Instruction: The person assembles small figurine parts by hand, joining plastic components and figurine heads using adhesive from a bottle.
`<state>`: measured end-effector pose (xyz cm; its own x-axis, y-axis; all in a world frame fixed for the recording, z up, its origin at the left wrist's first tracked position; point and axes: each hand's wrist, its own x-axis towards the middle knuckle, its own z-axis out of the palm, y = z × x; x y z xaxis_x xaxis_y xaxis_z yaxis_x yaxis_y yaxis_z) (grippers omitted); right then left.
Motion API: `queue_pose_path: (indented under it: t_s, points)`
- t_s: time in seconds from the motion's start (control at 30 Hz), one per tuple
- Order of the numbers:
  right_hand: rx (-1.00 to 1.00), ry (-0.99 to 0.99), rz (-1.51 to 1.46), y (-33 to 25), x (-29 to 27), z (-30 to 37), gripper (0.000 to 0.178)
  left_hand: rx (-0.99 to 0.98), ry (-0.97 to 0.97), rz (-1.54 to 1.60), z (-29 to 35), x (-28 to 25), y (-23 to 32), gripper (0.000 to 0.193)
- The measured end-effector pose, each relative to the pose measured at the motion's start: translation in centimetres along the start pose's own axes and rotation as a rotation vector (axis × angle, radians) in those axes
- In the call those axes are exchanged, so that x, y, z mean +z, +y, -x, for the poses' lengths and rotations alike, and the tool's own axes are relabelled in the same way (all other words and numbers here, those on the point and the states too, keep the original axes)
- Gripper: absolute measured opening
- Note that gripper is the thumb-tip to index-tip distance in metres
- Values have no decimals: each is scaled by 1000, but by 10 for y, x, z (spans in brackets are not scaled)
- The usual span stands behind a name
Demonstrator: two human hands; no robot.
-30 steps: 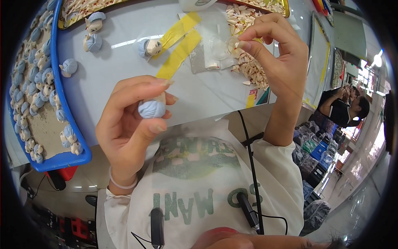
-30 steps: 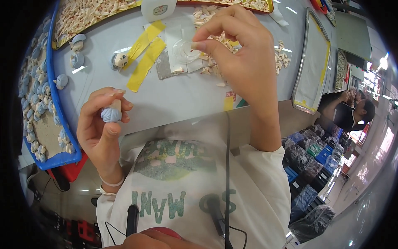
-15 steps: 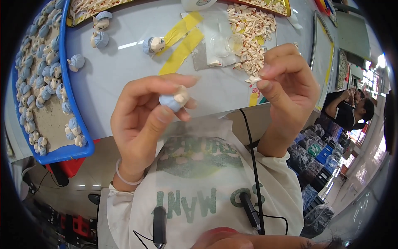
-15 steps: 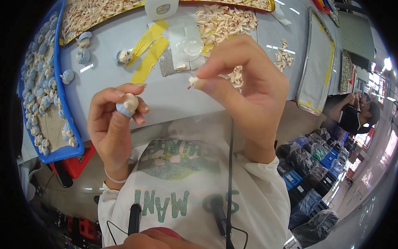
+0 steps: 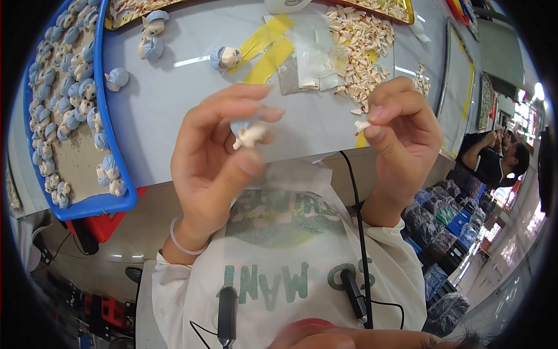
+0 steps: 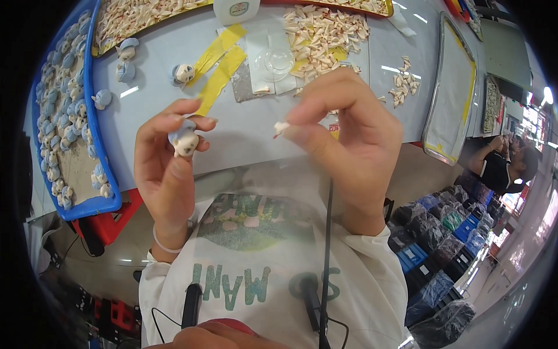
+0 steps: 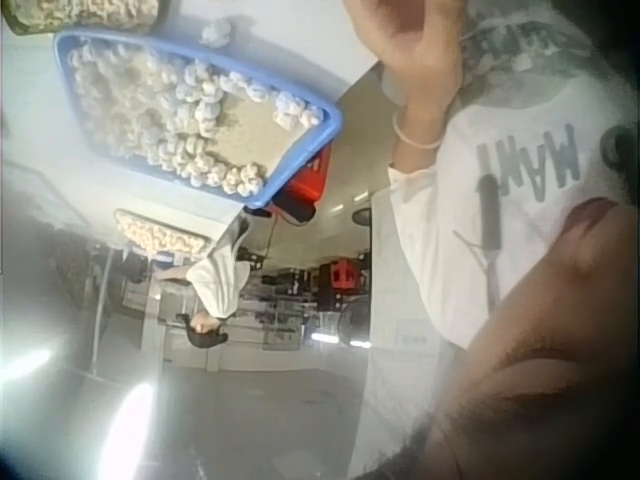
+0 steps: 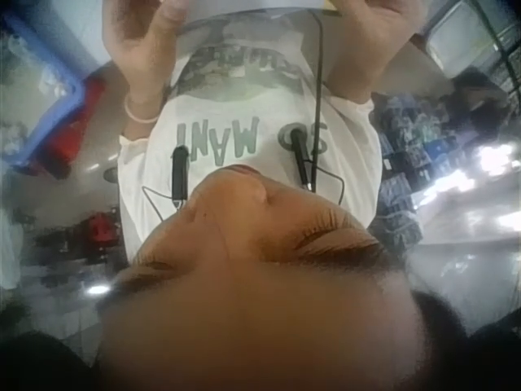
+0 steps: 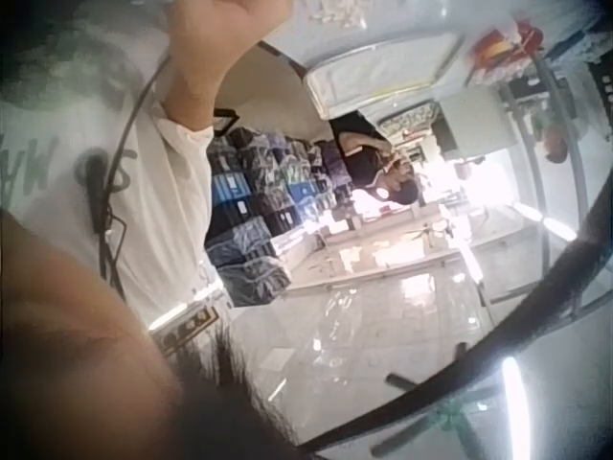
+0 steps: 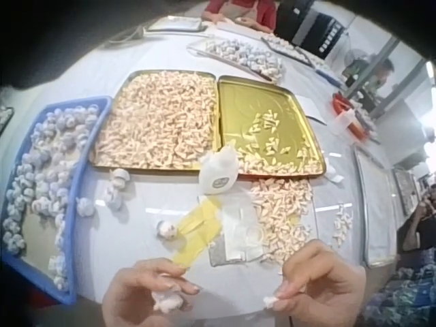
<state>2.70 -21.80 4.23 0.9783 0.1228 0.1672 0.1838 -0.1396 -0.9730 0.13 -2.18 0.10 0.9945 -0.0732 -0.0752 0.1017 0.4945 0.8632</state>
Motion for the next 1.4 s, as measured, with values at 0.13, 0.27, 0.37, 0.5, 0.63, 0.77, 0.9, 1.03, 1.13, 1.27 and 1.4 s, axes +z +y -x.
queue_pose_path:
  t_s: [0.13, 0.27, 0.37, 0.5, 0.63, 0.77, 0.9, 1.03, 1.13, 1.27, 1.4]
  points:
    - [-52, -68, -52, 2, 11, 2, 18, 164, -67, -228, 4, -7, -9, 41]
    - [-26, -131, -117, -3, 27, 0, 16, 196, -64, -231, 4, -2, -5, 37]
    - [38, -219, -95, -5, 34, 0, 16, 344, -116, -355, 3, -4, -6, 39]
    - [55, -219, -73, -3, 37, 0, 16, 491, -80, -527, 6, -4, -6, 40]
    - [-49, -179, 151, -4, 38, 2, 22, 542, -94, -581, 6, -5, -7, 39]
    - [-206, -164, 251, -2, 39, 1, 21, 624, -116, -561, 4, 1, -8, 38]
    - [-338, -179, 281, -1, 37, 1, 21, 587, -146, -541, 4, 5, -6, 38]
    - [-319, -177, 263, 4, 34, 2, 22, 546, -106, -628, 6, 7, -7, 38]
    - [-210, -172, 385, 1, 26, 1, 21, 397, -140, -742, -2, 5, 2, 37]
    - [-171, 174, 394, 18, -20, 7, 19, 260, -68, -1022, -16, -9, 5, 30]
    - [2, 338, 714, 19, -85, 17, 17, 327, 0, -1236, -30, -19, 14, 29]
